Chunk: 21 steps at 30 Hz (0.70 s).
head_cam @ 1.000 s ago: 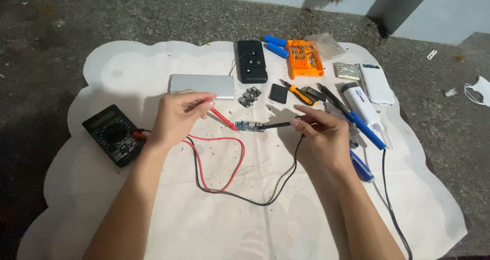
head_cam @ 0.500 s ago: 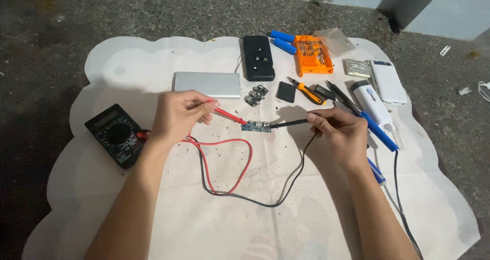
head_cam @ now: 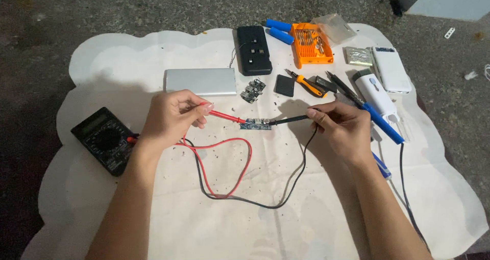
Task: Using a digital multimeter to test various points on a circuit board for diagnostic purposes
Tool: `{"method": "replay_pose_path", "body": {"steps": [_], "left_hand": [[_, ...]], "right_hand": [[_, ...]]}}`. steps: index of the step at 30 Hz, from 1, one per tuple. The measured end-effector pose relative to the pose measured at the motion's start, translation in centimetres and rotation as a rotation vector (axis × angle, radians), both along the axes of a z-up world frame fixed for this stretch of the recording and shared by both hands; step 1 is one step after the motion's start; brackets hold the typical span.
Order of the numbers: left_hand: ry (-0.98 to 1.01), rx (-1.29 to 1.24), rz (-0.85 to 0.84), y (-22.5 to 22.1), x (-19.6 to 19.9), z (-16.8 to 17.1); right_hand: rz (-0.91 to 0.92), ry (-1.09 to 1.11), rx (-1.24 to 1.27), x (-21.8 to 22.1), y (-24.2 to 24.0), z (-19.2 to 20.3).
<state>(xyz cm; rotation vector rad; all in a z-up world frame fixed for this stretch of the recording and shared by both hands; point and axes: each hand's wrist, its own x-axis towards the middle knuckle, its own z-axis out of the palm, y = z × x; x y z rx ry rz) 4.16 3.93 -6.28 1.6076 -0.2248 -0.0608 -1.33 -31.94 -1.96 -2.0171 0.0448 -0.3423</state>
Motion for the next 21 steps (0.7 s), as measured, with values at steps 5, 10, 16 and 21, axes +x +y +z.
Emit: {"method": "replay_pose_path", "body": {"steps": [5,10,16,21], "left_hand": [[0.052,-0.017,0.043,-0.7,-0.6,0.7],[0.075,0.024,0.062,-0.8,-0.5,0.6],[0.043,0.145,0.068,-1.3,-1.9,4.4],[0.016,0.237,0.099,-1.5,-2.0,4.4]], "right_hand": [[-0.062,0.007,-0.048,-1.4,1.3,1.9],[-0.073,0.006,-0.119,-0.7,0.4,0.5],[-0.058,0.069,0.015,-1.5,2.1,3.0],[-0.091,0.055,-0.057,-2.1,3.1,3.7]]}}
